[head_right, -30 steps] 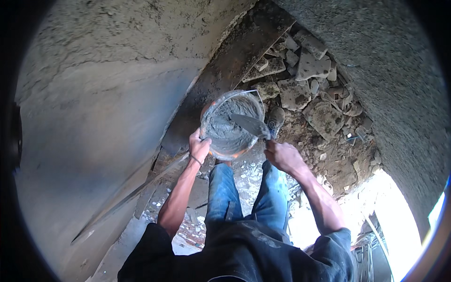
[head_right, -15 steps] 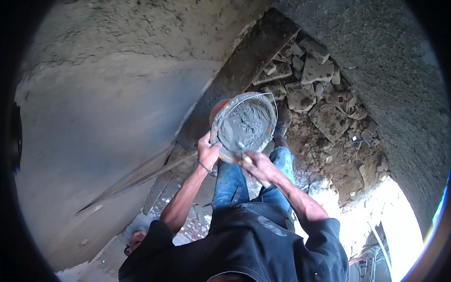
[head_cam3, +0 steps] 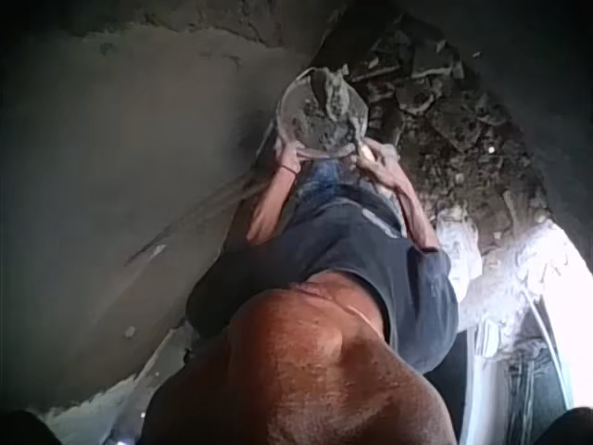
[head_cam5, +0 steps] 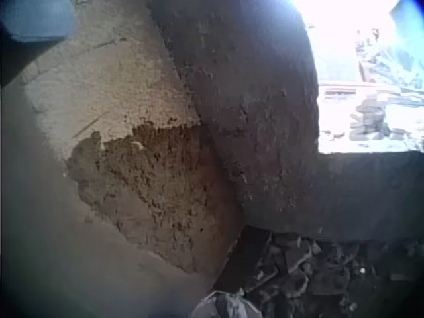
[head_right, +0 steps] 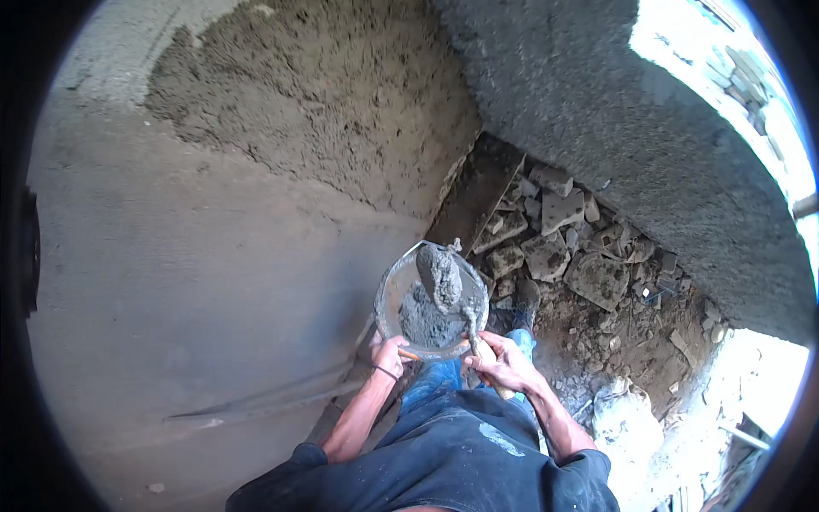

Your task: Apply cement plaster to a wall using a trowel and bucket.

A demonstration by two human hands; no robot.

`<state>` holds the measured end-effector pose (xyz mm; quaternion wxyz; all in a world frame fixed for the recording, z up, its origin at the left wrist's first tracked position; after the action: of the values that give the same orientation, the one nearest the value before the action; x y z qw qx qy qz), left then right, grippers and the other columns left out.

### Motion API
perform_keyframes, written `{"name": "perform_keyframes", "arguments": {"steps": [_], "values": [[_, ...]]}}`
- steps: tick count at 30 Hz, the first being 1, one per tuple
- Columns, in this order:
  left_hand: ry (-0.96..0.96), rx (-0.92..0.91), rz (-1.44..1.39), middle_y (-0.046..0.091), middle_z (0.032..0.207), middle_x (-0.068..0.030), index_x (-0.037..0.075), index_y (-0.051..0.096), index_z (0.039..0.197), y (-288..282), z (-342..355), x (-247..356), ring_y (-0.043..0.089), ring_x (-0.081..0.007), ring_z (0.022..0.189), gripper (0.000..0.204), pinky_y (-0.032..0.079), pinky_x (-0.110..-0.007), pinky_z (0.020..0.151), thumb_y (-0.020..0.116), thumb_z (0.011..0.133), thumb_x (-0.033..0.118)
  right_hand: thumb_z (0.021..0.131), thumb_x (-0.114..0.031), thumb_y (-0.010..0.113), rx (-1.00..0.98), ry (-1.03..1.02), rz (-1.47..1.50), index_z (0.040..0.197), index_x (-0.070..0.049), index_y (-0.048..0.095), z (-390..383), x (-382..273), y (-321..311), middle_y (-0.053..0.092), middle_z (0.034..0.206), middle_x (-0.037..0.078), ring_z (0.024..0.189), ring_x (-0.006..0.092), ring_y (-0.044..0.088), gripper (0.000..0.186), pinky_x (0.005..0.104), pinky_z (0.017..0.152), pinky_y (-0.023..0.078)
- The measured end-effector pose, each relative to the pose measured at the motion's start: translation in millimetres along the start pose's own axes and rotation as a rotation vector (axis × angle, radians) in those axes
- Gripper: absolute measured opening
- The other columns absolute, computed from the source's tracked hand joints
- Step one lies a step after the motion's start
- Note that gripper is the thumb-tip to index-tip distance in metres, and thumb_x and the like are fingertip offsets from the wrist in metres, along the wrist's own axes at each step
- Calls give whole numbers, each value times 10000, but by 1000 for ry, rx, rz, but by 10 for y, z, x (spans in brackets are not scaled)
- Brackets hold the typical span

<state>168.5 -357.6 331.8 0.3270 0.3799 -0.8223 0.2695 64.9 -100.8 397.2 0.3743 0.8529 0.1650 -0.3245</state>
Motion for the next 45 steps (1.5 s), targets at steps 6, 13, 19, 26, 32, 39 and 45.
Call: {"name": "perform_keyframes", "arguments": {"steps": [6,13,19,26,32,39,45], "values": [[-24,-64,44,578,924,-123,96,501,1231,-463,160,-208,619,-283,650,636,542,-433,427,500,622,-85,844,-165,708,-13,-216,299,1380,-68,401,-228,-13,551,607,790,61,546,113,546,626,254,472,466],[-220,-18,19,526,1027,-212,139,428,1258,-853,437,-317,606,-411,784,655,550,-597,614,482,655,-113,859,-129,574,249,-587,667,1377,-66,388,-220,-249,588,499,667,30,443,103,482,554,238,376,425],[-367,28,-93,513,1086,-310,-63,485,1089,-1180,867,-463,556,-507,1017,350,455,-707,829,458,747,-131,859,-104,587,822,-1272,450,1341,-35,419,-1174,-947,177,581,716,29,444,78,512,515,215,345,453],[-415,131,-133,534,1078,-311,-119,514,993,-1439,1107,-487,582,-501,970,211,471,-697,808,466,790,-83,885,-55,605,1778,-1484,218,1346,-36,408,-2019,-1292,-383,534,764,64,546,111,514,502,233,426,455],[-228,246,-112,541,959,-240,31,463,1128,-1462,705,-365,611,-427,763,419,526,-641,627,499,733,-104,891,-51,538,1356,-1851,-231,1168,-14,481,-442,-2089,-481,551,756,54,527,112,504,286,242,423,419],[-28,84,-70,587,966,-169,113,404,1283,-1341,1356,-651,627,-322,620,597,529,-437,437,519,721,-52,795,-56,623,889,-1056,-824,1423,9,276,2044,-1947,1011,618,1055,211,871,346,648,721,413,690,521],[-109,198,-102,598,801,-259,84,378,1317,-1430,372,-829,609,-365,445,624,481,-379,316,522,723,-42,825,-154,655,307,-530,-881,1307,-20,467,1145,10,423,642,971,212,861,310,658,534,352,746,505]]}}
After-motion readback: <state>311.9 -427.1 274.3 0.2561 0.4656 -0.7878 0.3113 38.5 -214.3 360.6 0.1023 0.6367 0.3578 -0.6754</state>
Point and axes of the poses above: each hand's wrist, its own z-axis towards the middle knuckle, its own y-axis out of the palm, x = y × z, the point moved 2 cm from there along z, towards the middle knuckle
